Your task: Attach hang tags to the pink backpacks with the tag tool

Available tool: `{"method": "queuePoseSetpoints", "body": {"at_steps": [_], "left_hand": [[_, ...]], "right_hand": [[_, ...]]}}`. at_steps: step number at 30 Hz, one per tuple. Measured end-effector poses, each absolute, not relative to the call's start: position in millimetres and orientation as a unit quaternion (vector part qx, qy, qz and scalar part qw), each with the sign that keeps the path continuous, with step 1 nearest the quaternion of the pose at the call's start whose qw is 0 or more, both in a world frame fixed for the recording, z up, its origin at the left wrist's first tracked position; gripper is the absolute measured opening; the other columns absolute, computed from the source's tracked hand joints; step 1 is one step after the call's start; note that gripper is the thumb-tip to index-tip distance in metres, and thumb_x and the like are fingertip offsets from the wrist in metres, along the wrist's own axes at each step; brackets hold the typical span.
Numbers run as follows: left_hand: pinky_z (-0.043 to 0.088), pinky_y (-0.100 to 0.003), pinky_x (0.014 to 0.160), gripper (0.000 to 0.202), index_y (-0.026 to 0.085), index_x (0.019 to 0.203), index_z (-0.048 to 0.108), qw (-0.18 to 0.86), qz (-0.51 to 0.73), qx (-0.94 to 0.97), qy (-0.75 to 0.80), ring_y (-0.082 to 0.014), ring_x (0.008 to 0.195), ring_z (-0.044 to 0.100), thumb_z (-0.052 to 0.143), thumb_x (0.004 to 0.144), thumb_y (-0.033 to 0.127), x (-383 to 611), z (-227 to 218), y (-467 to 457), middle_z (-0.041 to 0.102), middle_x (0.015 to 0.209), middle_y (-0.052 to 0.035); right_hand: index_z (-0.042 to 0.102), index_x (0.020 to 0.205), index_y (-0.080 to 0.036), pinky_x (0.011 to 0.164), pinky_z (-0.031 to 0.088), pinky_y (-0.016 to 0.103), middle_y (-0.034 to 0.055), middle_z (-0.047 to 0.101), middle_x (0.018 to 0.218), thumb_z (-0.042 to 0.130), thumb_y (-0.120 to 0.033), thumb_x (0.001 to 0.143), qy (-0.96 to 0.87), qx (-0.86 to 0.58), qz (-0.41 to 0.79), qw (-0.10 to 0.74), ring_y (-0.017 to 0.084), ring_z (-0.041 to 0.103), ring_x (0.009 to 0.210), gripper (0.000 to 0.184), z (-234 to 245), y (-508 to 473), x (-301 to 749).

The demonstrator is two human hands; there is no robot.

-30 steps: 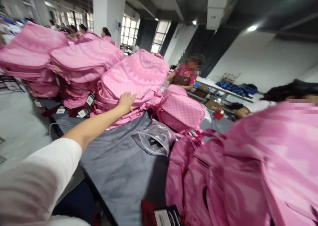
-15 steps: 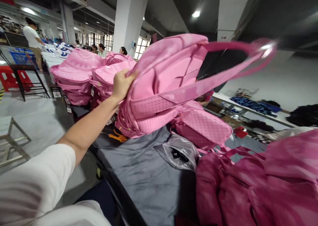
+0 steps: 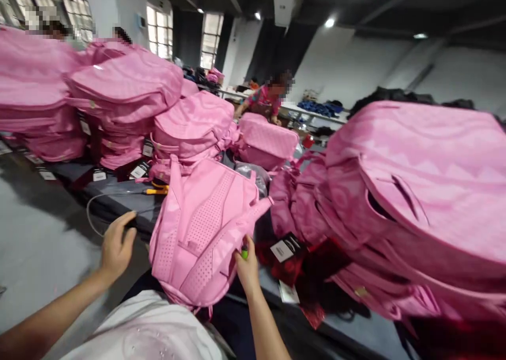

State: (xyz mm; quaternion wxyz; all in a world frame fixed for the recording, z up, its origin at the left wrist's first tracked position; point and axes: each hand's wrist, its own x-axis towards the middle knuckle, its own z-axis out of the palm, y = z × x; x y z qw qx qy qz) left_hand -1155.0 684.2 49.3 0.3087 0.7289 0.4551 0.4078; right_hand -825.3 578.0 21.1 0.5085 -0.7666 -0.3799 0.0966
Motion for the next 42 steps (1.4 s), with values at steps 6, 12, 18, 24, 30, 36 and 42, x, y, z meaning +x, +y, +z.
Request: {"method": "queuePoseSetpoints", "body": {"at_steps": [6, 12, 18, 24, 30, 36, 42], "left_hand": [[0.014, -0.053, 0.13, 0.066, 0.03, 0.155, 0.041, 0.23, 0.117, 0.956, 0.141, -0.0307, 0.157, 0.02, 0.06, 0.092, 0.041, -1053.2, -1.9, 684.6, 0.028, 0.166, -0.005], [0.018, -0.058, 0.13, 0.083, 0.045, 0.156, 0.01, 0.212, 0.071, 0.962, 0.154, -0.034, 0.156, 0.016, 0.058, 0.089, 0.053, -1046.0, -53.9, 673.1, 0.014, 0.166, 0.0051], [0.047, -0.05, 0.118, 0.061, 0.041, 0.153, 0.038, 0.176, 0.083, 0.97, 0.145, -0.0314, 0.14, 0.052, 0.049, 0.093, 0.047, -1068.7, -31.4, 675.1, 0.053, 0.151, -0.0007], [0.041, -0.05, 0.114, 0.045, 0.02, 0.134, 0.062, 0.123, 0.127, 0.982, 0.064, -0.029, 0.132, 0.054, 0.033, 0.103, 0.036, -959.8, 68.1, 728.9, 0.063, 0.137, -0.0133], [0.043, -0.047, 0.096, 0.045, 0.008, 0.096, 0.072, -0.053, 0.029, 0.986, -0.152, -0.0284, 0.098, 0.063, 0.052, 0.098, 0.049, -850.3, 116.3, 759.5, 0.071, 0.094, -0.0158], [0.04, -0.039, 0.095, 0.052, 0.011, 0.084, 0.071, -0.086, 0.008, 0.977, -0.196, -0.0195, 0.094, 0.058, 0.045, 0.101, 0.053, -886.0, 138.7, 753.6, 0.068, 0.089, -0.0063], [0.029, -0.059, 0.11, 0.054, 0.013, 0.082, 0.071, -0.212, 0.118, 0.969, -0.046, -0.0286, 0.114, 0.045, 0.048, 0.096, 0.06, -901.1, 181.0, 847.4, 0.064, 0.104, -0.0124]], "right_hand": [[0.061, 0.135, -0.017, 0.091, 0.049, 0.05, 0.0182, 0.069, 0.121, 0.058, -0.049, 0.087, -0.404, -0.815, -0.049, 0.412, 0.037, 0.063, 0.111, 0.058, 92.9, 568.8, -837.4], [0.062, 0.134, -0.023, 0.068, 0.053, 0.022, 0.0001, 0.074, 0.081, 0.054, -0.038, 0.099, -0.573, -0.74, -0.107, 0.336, 0.014, 0.069, 0.075, 0.039, 86.2, 631.4, -880.4], [0.068, 0.124, -0.021, 0.075, 0.058, 0.031, 0.0127, 0.07, 0.11, 0.046, -0.015, 0.099, -0.588, -0.725, -0.215, 0.286, 0.021, 0.069, 0.092, 0.034, 18.4, 577.4, -863.4], [0.051, 0.142, -0.023, 0.082, 0.06, 0.034, 0.0178, 0.061, 0.129, 0.054, -0.02, 0.098, -0.471, -0.795, -0.26, 0.282, 0.026, 0.067, 0.109, 0.044, -17.3, 522.9, -858.2], [0.051, 0.142, -0.026, 0.089, 0.056, 0.037, 0.0147, 0.062, 0.126, 0.053, -0.011, 0.095, -0.472, -0.754, -0.318, 0.327, 0.025, 0.065, 0.112, 0.049, -42.2, 542.6, -862.0], [0.059, 0.133, -0.032, 0.09, 0.054, 0.035, 0.0115, 0.063, 0.128, 0.057, -0.007, 0.092, -0.499, -0.719, -0.343, 0.341, 0.024, 0.063, 0.118, 0.048, -67.4, 534.5, -864.4], [0.064, 0.122, -0.024, 0.075, 0.052, 0.029, 0.0148, 0.07, 0.12, 0.054, -0.012, 0.096, -0.525, -0.728, -0.327, 0.296, 0.022, 0.07, 0.102, 0.031, -61.2, 531.6, -863.9]]}}
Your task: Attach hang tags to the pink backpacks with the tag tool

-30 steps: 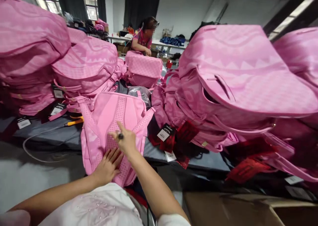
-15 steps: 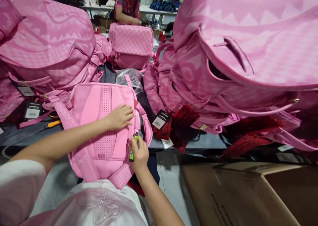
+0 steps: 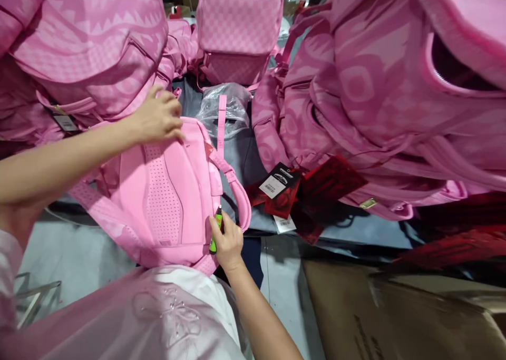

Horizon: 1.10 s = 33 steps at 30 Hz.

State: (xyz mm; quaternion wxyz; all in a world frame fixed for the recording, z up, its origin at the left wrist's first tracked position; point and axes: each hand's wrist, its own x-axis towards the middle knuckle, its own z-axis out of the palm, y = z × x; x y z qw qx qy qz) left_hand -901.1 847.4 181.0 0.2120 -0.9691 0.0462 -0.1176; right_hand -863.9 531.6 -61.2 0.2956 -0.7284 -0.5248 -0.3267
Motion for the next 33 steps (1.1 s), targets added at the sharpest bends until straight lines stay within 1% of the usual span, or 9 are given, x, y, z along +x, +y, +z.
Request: {"method": "queuePoseSetpoints", "body": {"at_steps": [2, 4, 7, 9, 12, 14, 16, 24, 33], "left_hand": [[0.026, -0.058, 0.112, 0.056, 0.018, 0.088, 0.071, 0.22, -0.136, -0.964, 0.061, -0.0303, 0.119, 0.044, 0.046, 0.093, 0.067, -906.2, 176.8, 851.2, 0.063, 0.118, -0.0129], [0.028, -0.054, 0.111, 0.056, 0.019, 0.092, 0.069, 0.206, -0.14, -0.963, 0.108, -0.0289, 0.117, 0.047, 0.045, 0.093, 0.07, -910.3, 161.7, 835.8, 0.063, 0.123, -0.0117], [0.036, -0.046, 0.099, 0.053, 0.016, 0.089, 0.068, 0.147, -0.091, -0.973, 0.15, -0.0235, 0.093, 0.055, 0.052, 0.09, 0.067, -911.7, 136.8, 803.6, 0.069, 0.097, -0.0099], [0.038, -0.044, 0.094, 0.05, 0.015, 0.084, 0.068, 0.112, -0.065, -0.981, 0.145, -0.0222, 0.084, 0.056, 0.063, 0.084, 0.065, -910.6, 127.3, 790.1, 0.068, 0.083, -0.008], [0.037, -0.048, 0.102, 0.042, 0.016, 0.082, 0.068, 0.093, -0.081, -0.983, 0.137, -0.0222, 0.085, 0.057, 0.074, 0.079, 0.058, -913.1, 119.7, 784.5, 0.068, 0.082, -0.0059], [0.036, -0.049, 0.108, 0.035, 0.017, 0.084, 0.068, 0.093, -0.123, -0.978, 0.14, -0.0215, 0.087, 0.057, 0.076, 0.08, 0.051, -918.6, 113.8, 784.6, 0.068, 0.084, -0.0038], [0.037, -0.049, 0.111, 0.03, 0.018, 0.085, 0.067, 0.098, -0.175, -0.969, 0.146, -0.0208, 0.088, 0.056, 0.074, 0.084, 0.047, -924.9, 106.2, 784.3, 0.067, 0.085, -0.0024], [0.039, -0.046, 0.118, 0.023, 0.021, 0.087, 0.066, 0.1, -0.207, -0.962, 0.145, -0.0172, 0.094, 0.057, 0.057, 0.097, 0.039, -928.8, 90.2, 781.7, 0.064, 0.087, 0.0006], [0.043, -0.042, 0.115, 0.028, 0.021, 0.081, 0.063, 0.121, -0.285, -0.938, 0.154, -0.0165, 0.087, 0.057, 0.053, 0.1, 0.038, -926.3, 84.6, 782.8, 0.059, 0.078, 0.0015]], "right_hand": [[0.063, 0.125, -0.024, 0.076, 0.055, 0.031, 0.0137, 0.07, 0.118, 0.054, -0.013, 0.096, -0.522, -0.732, -0.298, 0.321, 0.022, 0.07, 0.102, 0.032, -48.0, 532.1, -864.1], [0.061, 0.13, -0.024, 0.082, 0.058, 0.035, 0.0124, 0.07, 0.118, 0.057, -0.016, 0.096, -0.508, -0.724, -0.258, 0.389, 0.023, 0.07, 0.106, 0.035, -28.4, 536.4, -865.3], [0.057, 0.133, -0.024, 0.086, 0.06, 0.037, 0.009, 0.073, 0.111, 0.063, -0.024, 0.094, -0.428, -0.709, -0.165, 0.536, 0.021, 0.073, 0.1, 0.04, 6.8, 554.2, -866.0], [0.058, 0.128, -0.021, 0.074, 0.061, 0.033, 0.0052, 0.075, 0.094, 0.062, -0.031, 0.095, -0.35, -0.692, -0.068, 0.627, 0.018, 0.074, 0.081, 0.034, 25.6, 571.9, -863.3], [0.062, 0.103, -0.018, 0.055, 0.053, 0.027, -0.003, 0.065, 0.064, 0.06, -0.043, 0.096, -0.279, -0.658, 0.027, 0.698, 0.014, 0.064, 0.052, 0.026, 35.7, 594.8, -855.0], [0.061, 0.089, -0.018, 0.051, 0.049, 0.026, -0.0056, 0.058, 0.056, 0.061, -0.047, 0.094, -0.259, -0.676, 0.027, 0.69, 0.012, 0.057, 0.045, 0.03, 32.9, 602.1, -849.7], [0.061, 0.086, -0.018, 0.053, 0.049, 0.026, -0.005, 0.058, 0.056, 0.061, -0.048, 0.093, -0.245, -0.709, 0.015, 0.661, 0.012, 0.057, 0.047, 0.032, 29.1, 603.8, -847.2], [0.066, 0.09, -0.018, 0.053, 0.051, 0.028, -0.0002, 0.067, 0.068, 0.063, -0.045, 0.092, -0.316, -0.73, 0.004, 0.606, 0.013, 0.061, 0.05, 0.027, 36.1, 607.3, -850.5], [0.065, 0.089, -0.018, 0.054, 0.054, 0.029, 0.0023, 0.069, 0.07, 0.058, -0.051, 0.094, -0.292, -0.763, 0.036, 0.576, 0.015, 0.064, 0.051, 0.034, 36.6, 605.7, -849.5]]}}
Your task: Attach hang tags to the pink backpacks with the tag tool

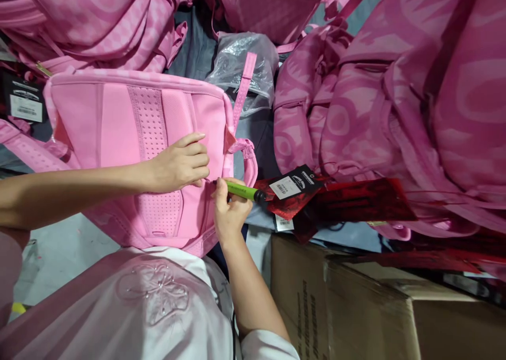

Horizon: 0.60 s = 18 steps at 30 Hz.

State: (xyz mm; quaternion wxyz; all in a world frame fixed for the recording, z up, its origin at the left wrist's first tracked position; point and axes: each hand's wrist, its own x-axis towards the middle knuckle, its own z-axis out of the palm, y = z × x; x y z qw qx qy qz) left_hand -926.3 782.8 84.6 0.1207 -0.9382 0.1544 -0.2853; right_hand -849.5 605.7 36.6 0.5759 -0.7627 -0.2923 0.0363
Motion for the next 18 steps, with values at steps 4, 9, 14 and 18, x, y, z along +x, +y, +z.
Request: {"method": "queuePoseSetpoints", "body": {"at_steps": [4, 9, 14, 18], "left_hand": [[0.04, -0.043, 0.117, 0.027, 0.02, 0.084, 0.064, 0.1, -0.254, -0.95, 0.153, -0.0152, 0.09, 0.056, 0.051, 0.101, 0.037, -925.8, 84.7, 783.3, 0.063, 0.083, 0.001], [0.039, -0.044, 0.118, 0.025, 0.019, 0.087, 0.065, 0.081, -0.237, -0.956, 0.155, -0.0162, 0.09, 0.056, 0.049, 0.101, 0.033, -927.5, 87.0, 782.8, 0.064, 0.084, -0.0007], [0.041, -0.045, 0.116, 0.029, 0.02, 0.089, 0.066, 0.097, -0.228, -0.956, 0.157, -0.0181, 0.089, 0.057, 0.044, 0.103, 0.032, -927.5, 89.2, 781.9, 0.064, 0.083, -0.0012], [0.041, -0.046, 0.116, 0.032, 0.022, 0.093, 0.069, 0.098, -0.206, -0.962, 0.152, -0.0201, 0.09, 0.061, 0.041, 0.104, 0.033, -926.0, 92.2, 784.0, 0.066, 0.084, -0.0024]], "right_hand": [[0.065, 0.09, -0.018, 0.053, 0.054, 0.028, 0.0015, 0.069, 0.069, 0.058, -0.051, 0.094, -0.293, -0.76, 0.047, 0.578, 0.014, 0.063, 0.05, 0.034, 38.4, 606.4, -850.7], [0.065, 0.092, -0.018, 0.056, 0.056, 0.03, 0.0038, 0.071, 0.075, 0.059, -0.05, 0.095, -0.295, -0.759, 0.046, 0.579, 0.016, 0.066, 0.055, 0.032, 34.4, 605.2, -850.3], [0.065, 0.096, -0.019, 0.059, 0.057, 0.031, 0.0056, 0.072, 0.081, 0.06, -0.05, 0.094, -0.294, -0.767, 0.041, 0.569, 0.017, 0.068, 0.06, 0.032, 28.8, 603.7, -847.5], [0.065, 0.097, -0.018, 0.058, 0.056, 0.03, 0.0047, 0.071, 0.076, 0.059, -0.053, 0.094, -0.29, -0.776, 0.05, 0.558, 0.017, 0.068, 0.061, 0.036, 32.9, 604.3, -848.7]]}}
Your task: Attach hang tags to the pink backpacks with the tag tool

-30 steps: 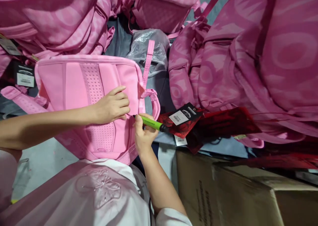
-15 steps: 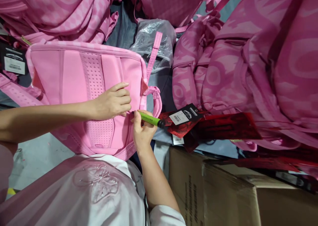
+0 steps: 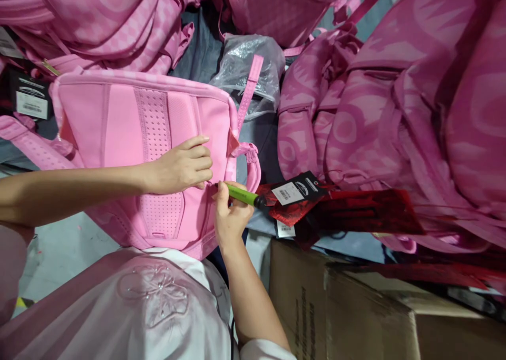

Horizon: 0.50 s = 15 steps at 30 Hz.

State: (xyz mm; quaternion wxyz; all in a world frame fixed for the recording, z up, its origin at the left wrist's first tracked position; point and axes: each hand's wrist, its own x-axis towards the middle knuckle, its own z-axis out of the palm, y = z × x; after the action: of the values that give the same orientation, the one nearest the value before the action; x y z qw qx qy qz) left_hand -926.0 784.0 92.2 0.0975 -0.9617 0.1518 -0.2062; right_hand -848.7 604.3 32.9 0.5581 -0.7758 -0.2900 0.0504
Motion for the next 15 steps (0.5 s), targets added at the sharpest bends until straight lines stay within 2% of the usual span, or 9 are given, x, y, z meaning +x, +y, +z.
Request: {"method": "queuePoseSetpoints", "body": {"at_steps": [5, 7, 9, 11, 13, 15], "left_hand": [[0.038, -0.045, 0.119, 0.039, 0.025, 0.105, 0.073, 0.057, -0.172, -0.969, 0.167, -0.0211, 0.1, 0.064, 0.034, 0.103, 0.019, -932.9, 97.7, 786.4, 0.072, 0.099, -0.0028], [0.035, -0.044, 0.121, 0.043, 0.023, 0.108, 0.073, 0.053, -0.168, -0.972, 0.154, -0.0209, 0.104, 0.064, 0.031, 0.103, 0.017, -934.1, 99.5, 788.5, 0.073, 0.104, -0.0039], [0.038, -0.042, 0.117, 0.035, 0.021, 0.109, 0.073, 0.054, -0.148, -0.976, 0.149, -0.0213, 0.105, 0.064, 0.038, 0.102, 0.019, -931.7, 104.7, 791.0, 0.073, 0.107, -0.0062], [0.043, -0.041, 0.107, 0.022, 0.02, 0.106, 0.073, 0.053, -0.108, -0.979, 0.166, -0.0234, 0.105, 0.065, 0.055, 0.096, 0.026, -925.2, 114.3, 794.5, 0.073, 0.109, -0.009], [0.045, -0.041, 0.098, 0.023, 0.018, 0.104, 0.074, 0.042, -0.058, -0.981, 0.181, -0.0253, 0.104, 0.066, 0.067, 0.088, 0.034, -916.3, 126.4, 800.0, 0.074, 0.107, -0.0107], [0.042, -0.043, 0.096, 0.027, 0.017, 0.102, 0.074, 0.037, -0.009, -0.985, 0.17, -0.0263, 0.103, 0.066, 0.071, 0.084, 0.037, -908.7, 138.9, 804.9, 0.076, 0.103, -0.0103]], "right_hand": [[0.068, 0.087, -0.015, 0.048, 0.049, 0.03, 0.0037, 0.065, 0.06, 0.069, -0.052, 0.087, -0.261, -0.77, 0.035, 0.582, 0.017, 0.059, 0.048, 0.036, 42.9, 609.4, -855.5], [0.07, 0.09, -0.015, 0.049, 0.05, 0.033, 0.0054, 0.066, 0.061, 0.071, -0.053, 0.084, -0.238, -0.771, 0.034, 0.59, 0.019, 0.059, 0.047, 0.039, 41.7, 611.9, -853.4], [0.071, 0.087, -0.015, 0.05, 0.051, 0.035, 0.0064, 0.065, 0.06, 0.071, -0.056, 0.083, -0.258, -0.788, 0.03, 0.558, 0.021, 0.06, 0.048, 0.041, 40.1, 611.9, -849.3], [0.071, 0.084, -0.015, 0.051, 0.051, 0.036, 0.0059, 0.064, 0.056, 0.068, -0.057, 0.084, -0.282, -0.799, 0.028, 0.53, 0.022, 0.061, 0.047, 0.042, 40.3, 608.5, -845.4], [0.071, 0.093, -0.014, 0.053, 0.054, 0.036, 0.0072, 0.069, 0.064, 0.068, -0.057, 0.085, -0.286, -0.784, 0.043, 0.549, 0.022, 0.064, 0.05, 0.043, 42.4, 603.9, -844.0], [0.068, 0.113, -0.014, 0.06, 0.058, 0.038, 0.0099, 0.075, 0.082, 0.069, -0.055, 0.085, -0.294, -0.749, 0.061, 0.591, 0.022, 0.07, 0.058, 0.049, 45.1, 600.6, -846.7]]}}
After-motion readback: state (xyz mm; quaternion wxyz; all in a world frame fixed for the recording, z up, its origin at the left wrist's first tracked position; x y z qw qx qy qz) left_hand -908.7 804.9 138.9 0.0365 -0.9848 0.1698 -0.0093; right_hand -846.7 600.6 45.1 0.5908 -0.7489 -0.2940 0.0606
